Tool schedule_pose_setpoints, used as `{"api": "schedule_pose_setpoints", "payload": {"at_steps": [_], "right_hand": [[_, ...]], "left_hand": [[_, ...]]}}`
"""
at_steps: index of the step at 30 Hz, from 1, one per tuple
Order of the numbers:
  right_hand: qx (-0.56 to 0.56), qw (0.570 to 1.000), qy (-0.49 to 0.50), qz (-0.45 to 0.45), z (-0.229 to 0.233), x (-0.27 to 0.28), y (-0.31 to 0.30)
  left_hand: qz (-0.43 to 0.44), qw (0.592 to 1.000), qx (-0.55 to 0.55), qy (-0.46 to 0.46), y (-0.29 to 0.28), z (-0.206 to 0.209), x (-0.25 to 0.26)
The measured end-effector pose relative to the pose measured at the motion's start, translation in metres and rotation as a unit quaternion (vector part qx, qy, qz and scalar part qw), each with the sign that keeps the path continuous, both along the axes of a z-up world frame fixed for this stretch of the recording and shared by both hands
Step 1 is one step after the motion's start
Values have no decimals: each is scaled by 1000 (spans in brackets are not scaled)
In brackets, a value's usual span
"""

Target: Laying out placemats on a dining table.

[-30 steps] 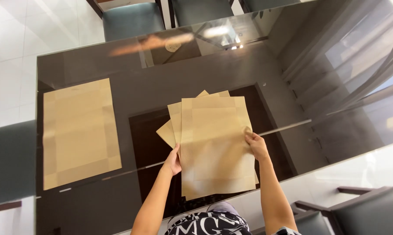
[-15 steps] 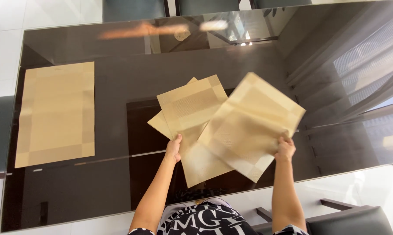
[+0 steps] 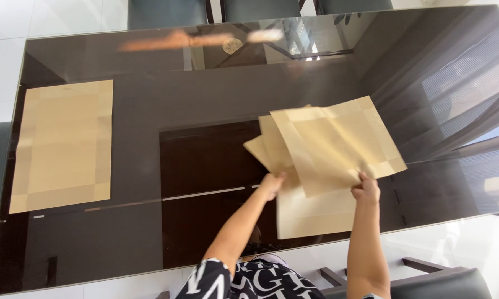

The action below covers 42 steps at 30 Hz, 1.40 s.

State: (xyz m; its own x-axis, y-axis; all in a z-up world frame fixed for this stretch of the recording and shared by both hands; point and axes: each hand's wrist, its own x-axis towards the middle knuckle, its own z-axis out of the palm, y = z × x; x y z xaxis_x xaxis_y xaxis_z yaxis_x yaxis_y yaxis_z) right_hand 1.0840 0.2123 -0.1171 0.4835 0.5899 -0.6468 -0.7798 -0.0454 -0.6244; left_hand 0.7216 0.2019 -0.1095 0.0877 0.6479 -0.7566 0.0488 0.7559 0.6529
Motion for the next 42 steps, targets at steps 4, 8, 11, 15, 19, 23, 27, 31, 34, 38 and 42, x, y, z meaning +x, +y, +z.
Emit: {"api": "schedule_pose_setpoints", "payload": {"at_steps": [4, 8, 11, 15, 19, 23, 27, 31, 34, 38, 42], "right_hand": [[19, 995, -7, 93, 18, -72, 24], [49, 991, 15, 120, 104, -187, 23], [81, 982, 21, 170, 119, -260, 9], [118, 957, 53, 260, 104, -321, -15], [100, 941, 177, 270, 79, -339, -31], [42, 966, 161, 198, 84, -330, -52], [0, 929, -160, 333, 41, -317, -79], [-15, 867, -314, 387, 51, -332, -123], [-116, 773, -462, 420, 75, -343, -157], [-132, 716, -551, 409, 70, -338, -187], [-118, 703, -599, 365, 54, -332, -199]], "left_hand": [[69, 986, 42, -148, 20, -76, 35], [270, 935, 82, -213, 7, 42, -42], [353, 870, 88, -331, -24, 136, -132], [372, 882, 200, -207, -64, 81, -229], [365, 898, 218, -117, -137, 62, -316], [343, 927, 153, -7, -212, 73, -380], [348, 924, 148, 60, -258, 68, -416], [344, 920, 134, 130, -284, 61, -431], [309, 918, 131, 210, -296, 49, -442], [257, 908, 148, 298, -303, 54, -448], [200, 899, 170, 350, -299, 52, -451]]}}
